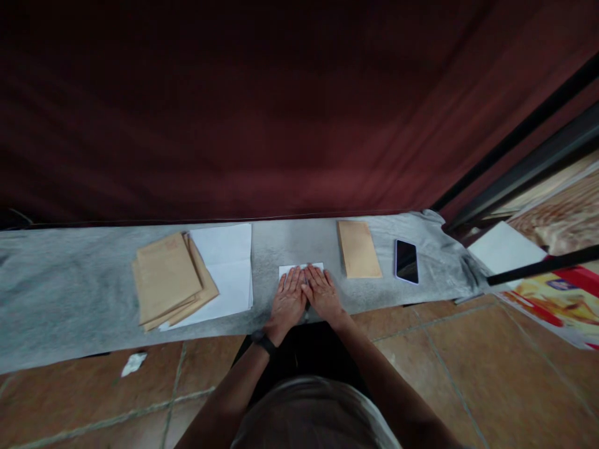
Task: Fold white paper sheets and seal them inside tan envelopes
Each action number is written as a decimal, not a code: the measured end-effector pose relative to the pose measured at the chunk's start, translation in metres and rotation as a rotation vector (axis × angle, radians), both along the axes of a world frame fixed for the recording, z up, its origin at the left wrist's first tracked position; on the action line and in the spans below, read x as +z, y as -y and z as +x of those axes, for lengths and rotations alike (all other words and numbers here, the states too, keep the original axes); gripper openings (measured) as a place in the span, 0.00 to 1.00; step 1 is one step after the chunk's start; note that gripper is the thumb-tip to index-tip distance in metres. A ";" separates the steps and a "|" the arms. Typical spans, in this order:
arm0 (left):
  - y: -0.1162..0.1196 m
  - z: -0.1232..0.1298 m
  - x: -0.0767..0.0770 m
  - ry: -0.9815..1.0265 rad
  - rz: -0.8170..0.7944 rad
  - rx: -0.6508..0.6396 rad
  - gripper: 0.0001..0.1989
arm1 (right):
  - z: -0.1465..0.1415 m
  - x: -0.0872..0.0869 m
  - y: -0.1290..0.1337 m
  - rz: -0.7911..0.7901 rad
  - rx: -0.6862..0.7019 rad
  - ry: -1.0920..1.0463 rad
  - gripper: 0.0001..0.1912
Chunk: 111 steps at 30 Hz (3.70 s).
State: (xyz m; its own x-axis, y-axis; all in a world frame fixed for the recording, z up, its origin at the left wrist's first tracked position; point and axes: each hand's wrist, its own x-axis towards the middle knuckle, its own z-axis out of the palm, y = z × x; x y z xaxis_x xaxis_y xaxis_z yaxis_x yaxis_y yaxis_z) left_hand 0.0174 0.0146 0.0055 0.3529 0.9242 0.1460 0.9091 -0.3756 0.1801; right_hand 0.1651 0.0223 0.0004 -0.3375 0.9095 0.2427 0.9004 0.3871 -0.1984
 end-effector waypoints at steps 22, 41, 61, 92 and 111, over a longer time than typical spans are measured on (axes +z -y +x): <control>-0.005 0.009 0.004 0.058 -0.017 -0.004 0.28 | 0.011 -0.008 0.003 0.025 -0.123 0.017 0.29; 0.001 -0.010 0.001 0.004 0.013 0.047 0.30 | -0.004 -0.003 0.015 0.052 -0.035 0.013 0.27; 0.031 -0.043 0.005 -0.026 0.082 -0.332 0.28 | 0.008 -0.013 0.018 0.110 -0.154 -0.023 0.28; 0.034 -0.042 0.006 -0.024 0.117 -0.316 0.20 | -0.038 0.015 -0.033 -0.185 0.144 -0.084 0.23; 0.038 -0.046 0.005 -0.035 0.123 -0.323 0.30 | 0.033 -0.002 0.038 0.005 0.001 -0.048 0.30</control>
